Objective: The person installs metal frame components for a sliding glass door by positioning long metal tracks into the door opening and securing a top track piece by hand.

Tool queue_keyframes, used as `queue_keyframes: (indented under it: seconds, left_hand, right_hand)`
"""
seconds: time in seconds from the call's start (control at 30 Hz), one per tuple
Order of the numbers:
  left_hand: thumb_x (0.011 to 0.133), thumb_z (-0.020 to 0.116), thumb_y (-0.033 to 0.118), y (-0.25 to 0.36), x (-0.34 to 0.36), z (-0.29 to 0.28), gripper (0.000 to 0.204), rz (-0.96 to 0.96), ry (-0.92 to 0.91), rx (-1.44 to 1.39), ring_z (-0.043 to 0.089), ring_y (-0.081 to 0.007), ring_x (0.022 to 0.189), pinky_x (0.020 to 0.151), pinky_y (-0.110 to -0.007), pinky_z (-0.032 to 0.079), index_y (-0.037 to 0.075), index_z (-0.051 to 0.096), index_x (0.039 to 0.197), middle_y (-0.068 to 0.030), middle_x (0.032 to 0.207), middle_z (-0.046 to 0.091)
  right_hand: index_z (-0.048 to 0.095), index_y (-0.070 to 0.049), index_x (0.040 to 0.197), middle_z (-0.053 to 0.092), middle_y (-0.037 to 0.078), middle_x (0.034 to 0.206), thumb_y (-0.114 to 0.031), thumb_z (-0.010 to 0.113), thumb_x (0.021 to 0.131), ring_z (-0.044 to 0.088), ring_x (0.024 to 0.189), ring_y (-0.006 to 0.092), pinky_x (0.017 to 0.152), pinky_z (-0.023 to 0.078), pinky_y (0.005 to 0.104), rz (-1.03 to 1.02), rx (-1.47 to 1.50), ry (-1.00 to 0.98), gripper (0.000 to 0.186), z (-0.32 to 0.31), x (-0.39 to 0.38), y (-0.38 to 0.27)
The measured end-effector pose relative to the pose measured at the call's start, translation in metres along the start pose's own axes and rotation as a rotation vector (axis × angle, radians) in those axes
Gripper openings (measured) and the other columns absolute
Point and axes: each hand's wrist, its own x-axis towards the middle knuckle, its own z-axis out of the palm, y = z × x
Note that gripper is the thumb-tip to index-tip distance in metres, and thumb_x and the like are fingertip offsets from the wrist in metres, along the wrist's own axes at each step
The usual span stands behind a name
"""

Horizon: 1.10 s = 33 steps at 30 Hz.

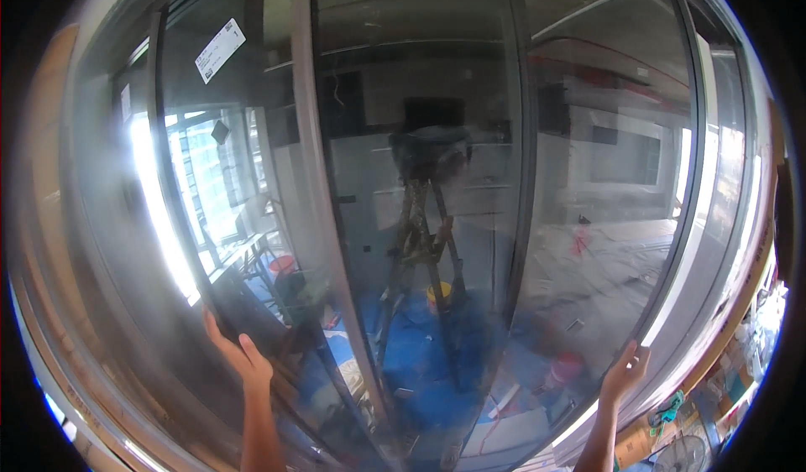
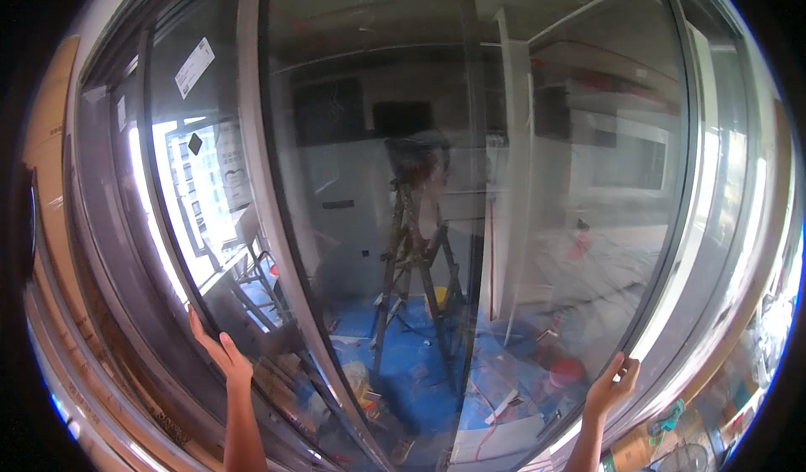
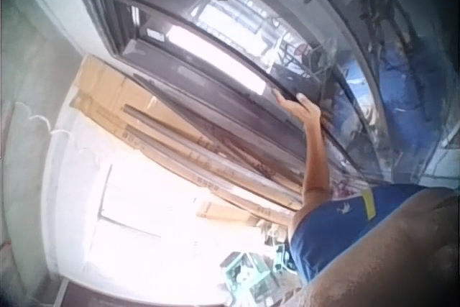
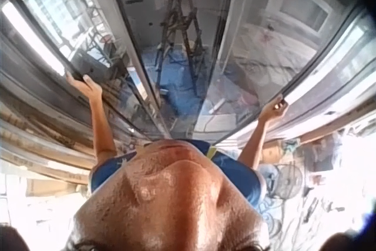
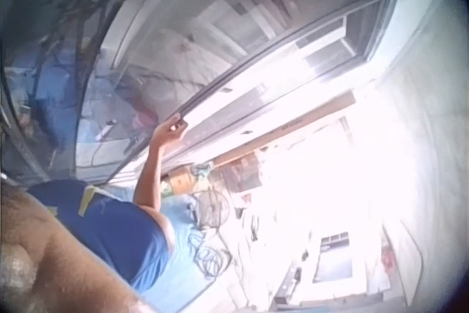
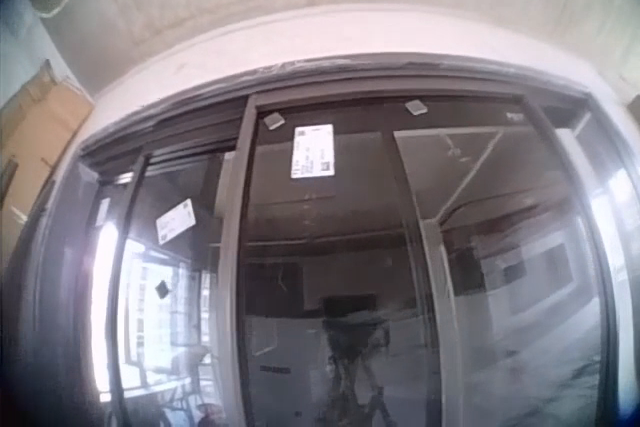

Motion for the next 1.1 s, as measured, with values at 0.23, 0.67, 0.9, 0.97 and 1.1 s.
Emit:
queue_keyframes:
  seconds: [0.23, 0.67, 0.9, 0.97, 1.1]
  left_hand:
    - [0.109, 0.033, 0.049, 0.008, -0.025, -0.021, 0.068, -0.239, 0.05, -0.102, 0.03, -0.0311, 0.15, 0.123, -0.045, 0.019, -0.001, 0.028, 0.155, -0.0174, 0.16, 0.033]
    - [0.098, 0.059, 0.023, 0.02, -0.084, -0.062, 0.062, -0.354, -0.145, 0.435, 0.032, -0.0459, 0.142, 0.118, -0.054, 0.024, -0.002, 0.036, 0.15, -0.0284, 0.155, 0.033]
    - [0.092, 0.063, 0.016, -0.025, -0.101, -0.13, 0.065, -0.417, -0.036, 0.733, 0.032, -0.0469, 0.141, 0.118, -0.055, 0.024, 0.003, 0.037, 0.15, -0.0272, 0.152, 0.033]
    - [0.09, 0.063, 0.015, -0.022, -0.105, -0.136, 0.065, -0.488, -0.07, 0.732, 0.032, -0.0472, 0.141, 0.117, -0.056, 0.025, 0.003, 0.038, 0.149, -0.0272, 0.153, 0.033]
    - [0.09, 0.063, 0.013, -0.027, -0.11, -0.148, 0.066, -0.436, -0.096, 0.795, 0.033, -0.0478, 0.139, 0.116, -0.056, 0.025, 0.003, 0.037, 0.149, -0.0268, 0.152, 0.036]
  right_hand:
    - [0.054, 0.004, 0.093, 0.051, 0.015, 0.082, -0.011, 0.06, 0.099, 0.052, 0.075, 0.0303, 0.069, 0.043, 0.0421, -0.191, 0.055, -0.166, 0.017, 0.018, -0.022, -0.034]
    - [0.048, -0.005, 0.087, 0.054, 0.013, 0.083, -0.015, 0.071, 0.092, 0.054, 0.069, 0.0245, 0.063, 0.046, 0.0384, -0.385, 0.452, -0.584, 0.025, 0.082, -0.062, -0.042]
    - [0.044, 0.002, 0.114, 0.054, 0.02, 0.108, -0.023, 0.067, 0.092, 0.054, 0.097, 0.03, 0.088, 0.043, 0.0437, -0.318, 0.81, -0.743, 0.041, 0.118, -0.112, -0.077]
    - [0.038, -0.002, 0.112, 0.054, 0.022, 0.109, -0.022, 0.07, 0.086, 0.053, 0.096, 0.0287, 0.088, 0.042, 0.0438, -0.329, 0.844, -0.775, 0.046, 0.122, -0.115, -0.083]
    - [0.039, -0.002, 0.109, 0.055, 0.017, 0.102, -0.017, 0.073, 0.084, 0.055, 0.087, 0.0267, 0.08, 0.043, 0.041, -0.41, 0.836, -0.858, 0.044, 0.124, -0.118, -0.101]
